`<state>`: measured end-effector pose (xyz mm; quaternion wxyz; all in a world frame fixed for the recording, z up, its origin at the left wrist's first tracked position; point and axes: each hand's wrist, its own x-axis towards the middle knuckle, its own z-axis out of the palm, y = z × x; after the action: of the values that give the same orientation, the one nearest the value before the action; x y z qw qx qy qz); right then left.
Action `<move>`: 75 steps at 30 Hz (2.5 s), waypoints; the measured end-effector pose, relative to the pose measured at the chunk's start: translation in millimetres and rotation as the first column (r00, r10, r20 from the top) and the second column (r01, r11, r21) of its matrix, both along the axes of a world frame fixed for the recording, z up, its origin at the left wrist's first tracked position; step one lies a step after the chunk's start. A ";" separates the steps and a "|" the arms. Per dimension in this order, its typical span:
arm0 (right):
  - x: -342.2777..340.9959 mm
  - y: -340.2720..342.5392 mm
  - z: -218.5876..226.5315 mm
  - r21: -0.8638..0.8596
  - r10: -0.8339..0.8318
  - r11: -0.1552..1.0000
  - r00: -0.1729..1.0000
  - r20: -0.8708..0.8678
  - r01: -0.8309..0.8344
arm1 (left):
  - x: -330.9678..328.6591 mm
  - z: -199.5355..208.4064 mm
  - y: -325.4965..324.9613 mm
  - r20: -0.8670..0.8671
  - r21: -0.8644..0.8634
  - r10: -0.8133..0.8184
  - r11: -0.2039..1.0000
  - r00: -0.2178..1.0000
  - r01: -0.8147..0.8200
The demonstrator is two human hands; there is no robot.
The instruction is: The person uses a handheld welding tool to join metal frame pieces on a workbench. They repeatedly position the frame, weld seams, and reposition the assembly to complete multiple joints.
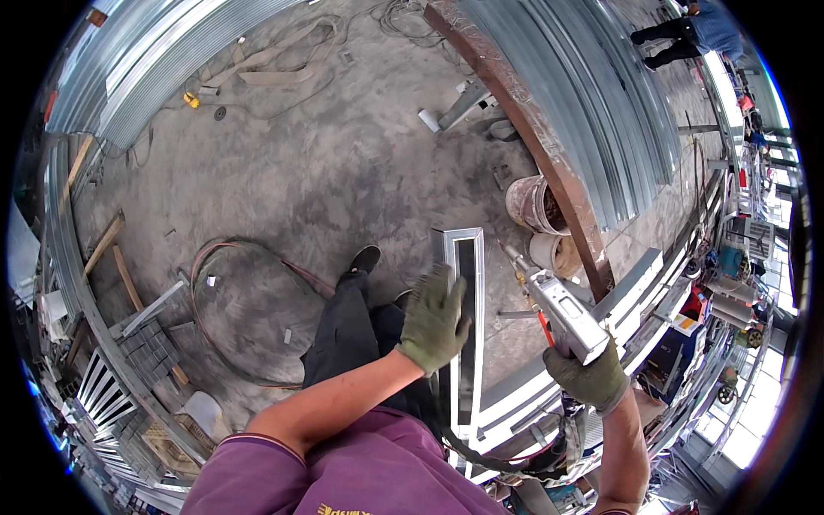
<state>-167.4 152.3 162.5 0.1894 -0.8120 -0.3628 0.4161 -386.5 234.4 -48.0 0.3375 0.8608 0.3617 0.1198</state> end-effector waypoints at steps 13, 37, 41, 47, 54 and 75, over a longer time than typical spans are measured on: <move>-6.7 -6.1 -12.2 -0.050 -0.221 0.975 0.957 -0.188 0.216 | 41.0 8.6 16.9 -0.284 -0.115 -0.694 0.709 0.661 0.695; 19.8 43.9 -36.4 0.174 0.404 0.890 0.906 0.125 -0.421 | 33.1 -20.4 13.7 -0.213 0.088 -0.665 0.717 0.716 0.692; 21.7 28.3 -51.3 0.064 0.468 0.871 0.862 0.194 -0.487 | 31.2 -24.4 11.9 -0.171 0.094 -0.666 0.723 0.726 0.685; 15.8 36.9 -52.0 0.066 0.498 0.856 0.851 0.167 -0.513 | 26.3 -34.8 7.2 -0.121 0.143 -0.636 0.748 0.762 0.648; 12.7 35.1 -58.6 0.092 0.471 0.865 0.862 0.186 -0.493 | 27.0 -42.4 3.8 -0.078 0.148 -0.642 0.749 0.762 0.646; 9.1 36.5 -61.8 0.047 0.522 0.837 0.821 0.232 -0.546 | 23.1 -38.0 7.5 -0.124 0.103 -0.654 0.739 0.746 0.666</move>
<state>-158.3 188.7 100.7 0.0709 -0.7051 -0.6163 0.3434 -363.4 241.9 -86.0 0.2818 0.9586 0.0371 -0.0168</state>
